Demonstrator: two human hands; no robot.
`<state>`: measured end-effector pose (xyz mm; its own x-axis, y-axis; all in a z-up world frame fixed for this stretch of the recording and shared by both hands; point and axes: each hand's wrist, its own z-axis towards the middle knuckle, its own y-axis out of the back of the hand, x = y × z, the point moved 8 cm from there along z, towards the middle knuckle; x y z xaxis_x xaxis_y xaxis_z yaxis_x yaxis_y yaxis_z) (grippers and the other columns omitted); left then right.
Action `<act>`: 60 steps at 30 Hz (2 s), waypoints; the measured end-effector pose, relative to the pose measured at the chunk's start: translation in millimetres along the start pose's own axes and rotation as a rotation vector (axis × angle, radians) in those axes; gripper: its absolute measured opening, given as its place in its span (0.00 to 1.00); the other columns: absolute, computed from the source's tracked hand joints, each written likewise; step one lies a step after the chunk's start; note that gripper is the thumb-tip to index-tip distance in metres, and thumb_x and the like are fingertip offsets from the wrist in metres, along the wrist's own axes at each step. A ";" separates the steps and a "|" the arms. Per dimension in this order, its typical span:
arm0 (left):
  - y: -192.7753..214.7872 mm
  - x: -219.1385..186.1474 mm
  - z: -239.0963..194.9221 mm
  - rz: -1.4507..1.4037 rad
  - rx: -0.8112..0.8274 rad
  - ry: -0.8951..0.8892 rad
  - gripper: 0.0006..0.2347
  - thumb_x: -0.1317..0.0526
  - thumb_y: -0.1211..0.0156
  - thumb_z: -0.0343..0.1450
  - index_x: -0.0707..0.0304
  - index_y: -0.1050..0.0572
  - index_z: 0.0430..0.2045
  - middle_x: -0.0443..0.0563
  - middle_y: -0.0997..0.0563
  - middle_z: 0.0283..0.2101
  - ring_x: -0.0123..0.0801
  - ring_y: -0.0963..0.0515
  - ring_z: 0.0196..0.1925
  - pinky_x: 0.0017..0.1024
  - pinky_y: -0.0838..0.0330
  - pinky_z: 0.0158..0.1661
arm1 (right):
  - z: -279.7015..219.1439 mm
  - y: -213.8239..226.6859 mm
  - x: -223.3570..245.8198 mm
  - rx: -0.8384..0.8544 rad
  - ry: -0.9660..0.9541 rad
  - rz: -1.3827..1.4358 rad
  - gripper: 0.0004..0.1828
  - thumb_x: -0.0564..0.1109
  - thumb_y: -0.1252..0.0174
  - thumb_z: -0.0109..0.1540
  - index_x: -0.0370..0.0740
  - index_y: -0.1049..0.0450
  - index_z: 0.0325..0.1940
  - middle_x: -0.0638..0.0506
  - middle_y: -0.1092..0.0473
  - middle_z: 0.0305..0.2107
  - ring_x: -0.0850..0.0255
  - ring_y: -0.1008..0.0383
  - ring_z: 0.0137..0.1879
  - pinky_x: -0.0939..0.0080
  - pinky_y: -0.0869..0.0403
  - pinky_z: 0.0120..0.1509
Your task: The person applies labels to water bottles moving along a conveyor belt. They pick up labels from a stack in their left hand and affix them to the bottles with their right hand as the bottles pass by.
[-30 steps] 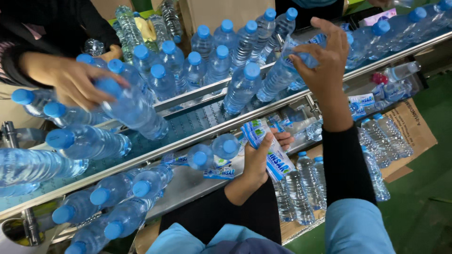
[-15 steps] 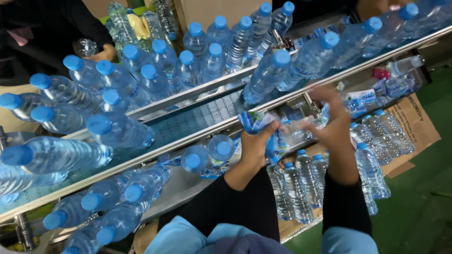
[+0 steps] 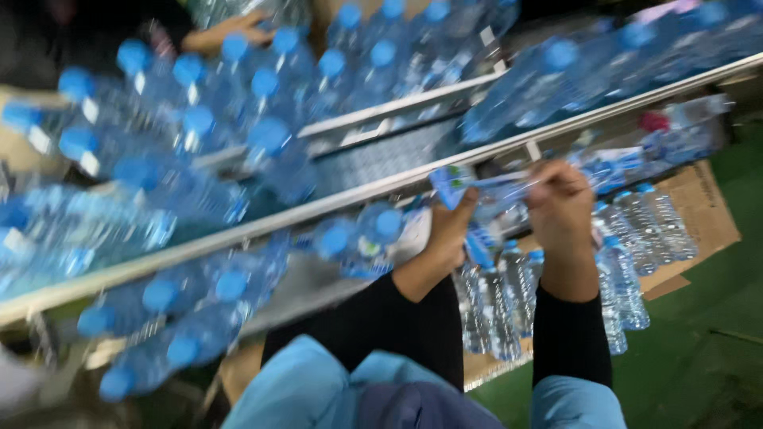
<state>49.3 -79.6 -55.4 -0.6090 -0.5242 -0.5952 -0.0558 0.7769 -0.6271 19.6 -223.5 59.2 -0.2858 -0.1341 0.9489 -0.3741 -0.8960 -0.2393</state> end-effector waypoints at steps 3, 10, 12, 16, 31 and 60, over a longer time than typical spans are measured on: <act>4.0 18.8 -37.9 -0.052 0.307 0.150 0.25 0.38 0.37 0.67 0.66 0.20 0.33 0.57 0.15 0.32 0.35 0.17 0.31 0.31 0.21 0.32 | -4.8 -23.1 24.8 -0.027 -0.011 0.092 0.04 0.37 0.40 0.63 0.41 0.28 0.40 0.46 0.24 0.41 0.56 0.22 0.42 0.57 0.21 0.48; 119.6 61.6 -95.6 -0.121 0.309 0.469 0.11 0.60 0.32 0.72 0.69 0.23 0.40 0.56 0.18 0.33 0.37 0.17 0.29 0.38 0.14 0.32 | 11.3 -121.7 80.6 0.242 0.259 -0.259 0.06 0.41 0.38 0.67 0.46 0.30 0.42 0.53 0.26 0.57 0.58 0.24 0.62 0.54 0.23 0.70; 147.3 38.7 -102.7 0.015 0.384 0.354 0.12 0.55 0.36 0.73 0.69 0.23 0.37 0.59 0.20 0.28 0.43 0.17 0.25 0.39 0.17 0.36 | 14.1 -169.9 92.3 0.362 0.402 -0.632 0.05 0.40 0.38 0.68 0.39 0.29 0.41 0.39 0.30 0.60 0.47 0.30 0.71 0.46 0.29 0.78; 159.2 -25.6 -126.1 -0.092 0.315 0.252 0.11 0.59 0.34 0.71 0.71 0.23 0.35 0.57 0.22 0.26 0.38 0.19 0.27 0.38 0.17 0.35 | 54.5 -229.9 65.6 0.543 0.698 -0.987 0.11 0.43 0.37 0.69 0.32 0.28 0.44 0.26 0.31 0.61 0.34 0.32 0.71 0.36 0.30 0.68; 79.0 -192.2 -98.3 -0.210 0.424 -0.139 0.20 0.62 0.33 0.70 0.79 0.26 0.51 0.74 0.18 0.51 0.55 0.15 0.48 0.39 0.19 0.51 | 45.4 -160.6 -18.4 0.068 0.545 -0.864 0.66 0.57 0.22 0.70 0.64 0.75 0.85 0.59 0.75 0.82 0.52 0.71 0.90 0.34 0.45 0.94; 21.4 -121.2 -46.8 -0.555 0.497 0.083 0.16 0.80 0.53 0.64 0.77 0.26 0.43 0.60 0.23 0.30 0.45 0.20 0.30 0.45 0.22 0.44 | 94.6 -178.5 83.2 0.310 1.008 -1.291 0.17 0.35 0.14 0.60 0.36 0.17 0.45 0.41 0.29 0.46 0.46 0.30 0.49 0.45 0.32 0.54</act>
<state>84.8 16.8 26.8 -0.6547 -0.7495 -0.0980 -0.0199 0.1466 -0.9890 146.1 -114.7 200.4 -0.4114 0.9097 -0.0563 -0.6592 -0.2544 0.7077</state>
